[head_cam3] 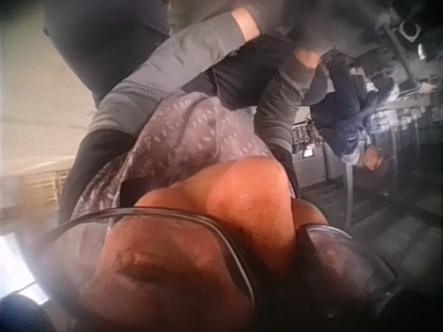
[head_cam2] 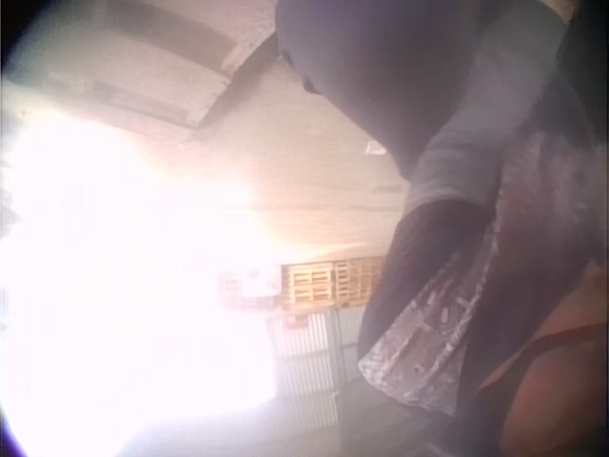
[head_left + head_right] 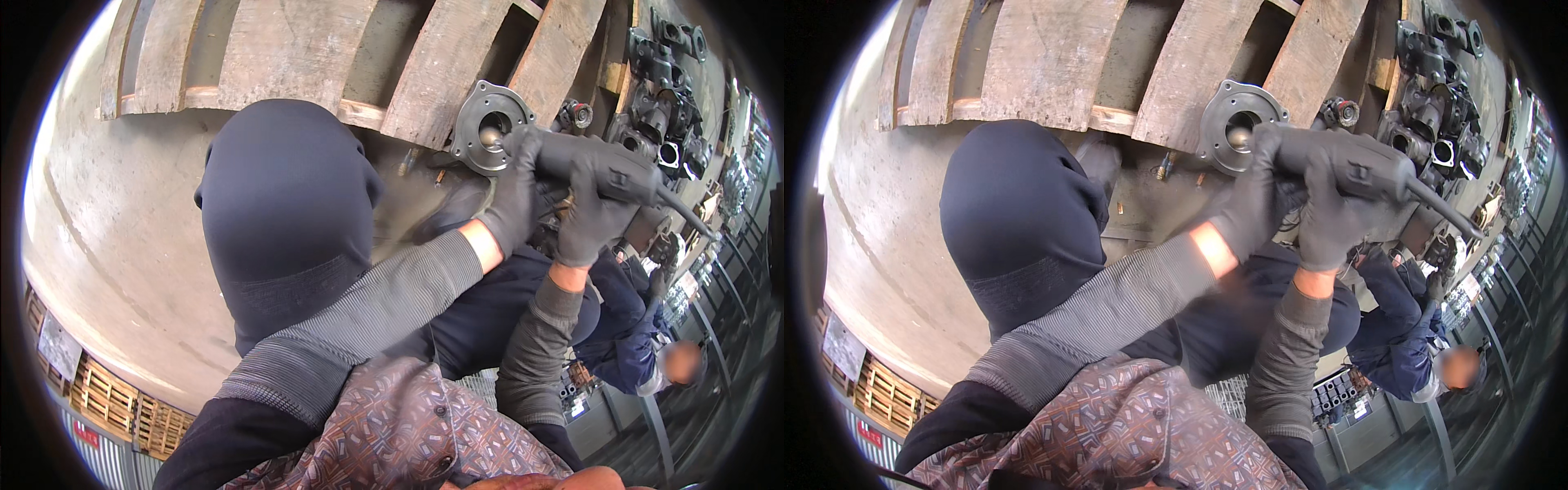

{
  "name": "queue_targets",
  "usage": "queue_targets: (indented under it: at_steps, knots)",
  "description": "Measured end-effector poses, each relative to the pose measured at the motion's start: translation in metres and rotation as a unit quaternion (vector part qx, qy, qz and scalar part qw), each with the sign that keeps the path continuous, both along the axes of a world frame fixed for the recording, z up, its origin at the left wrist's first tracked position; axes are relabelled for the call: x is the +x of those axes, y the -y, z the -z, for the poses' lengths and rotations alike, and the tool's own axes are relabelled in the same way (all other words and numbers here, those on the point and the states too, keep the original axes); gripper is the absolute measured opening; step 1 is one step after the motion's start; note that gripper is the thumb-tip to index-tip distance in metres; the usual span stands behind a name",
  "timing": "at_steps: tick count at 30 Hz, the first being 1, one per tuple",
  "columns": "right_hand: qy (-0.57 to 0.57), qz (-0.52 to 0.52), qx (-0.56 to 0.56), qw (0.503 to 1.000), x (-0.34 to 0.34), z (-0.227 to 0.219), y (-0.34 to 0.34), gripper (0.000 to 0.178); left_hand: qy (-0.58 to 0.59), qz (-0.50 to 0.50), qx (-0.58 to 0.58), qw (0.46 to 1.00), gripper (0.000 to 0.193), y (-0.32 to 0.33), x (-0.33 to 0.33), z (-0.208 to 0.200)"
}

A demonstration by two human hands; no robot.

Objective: The person sits on the floor and uses a handheld rotary tool to grind the interior surfaces of several metal engine parts. They handle each part one at a time, rotating it to access different areas, and place finished pieces on a nearby wooden pallet.

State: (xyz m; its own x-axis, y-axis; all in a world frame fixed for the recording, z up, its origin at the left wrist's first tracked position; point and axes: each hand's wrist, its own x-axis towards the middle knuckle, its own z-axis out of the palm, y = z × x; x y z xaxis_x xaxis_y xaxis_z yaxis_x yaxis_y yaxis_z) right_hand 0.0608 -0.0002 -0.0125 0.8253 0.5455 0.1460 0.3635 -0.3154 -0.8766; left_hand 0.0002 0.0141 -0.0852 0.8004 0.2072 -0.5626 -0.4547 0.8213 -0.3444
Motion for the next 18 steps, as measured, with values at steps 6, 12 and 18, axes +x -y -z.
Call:
queue_targets:
  at_steps: [6,12,18]
  knots:
    - [-0.022,0.014,-0.015,1.000,-0.004,-0.002,-0.001,0.067,-0.029,0.036,0.050,0.998,0.076,-0.005,-0.003,-0.003]
    - [-0.004,0.021,-0.030,0.999,-0.005,-0.004,0.000,0.065,-0.044,0.080,0.045,0.995,0.079,-0.009,-0.006,-0.009]
    - [0.025,0.017,-0.054,0.998,-0.009,-0.005,-0.001,0.051,-0.066,0.068,0.053,0.994,0.074,-0.012,-0.006,-0.009]
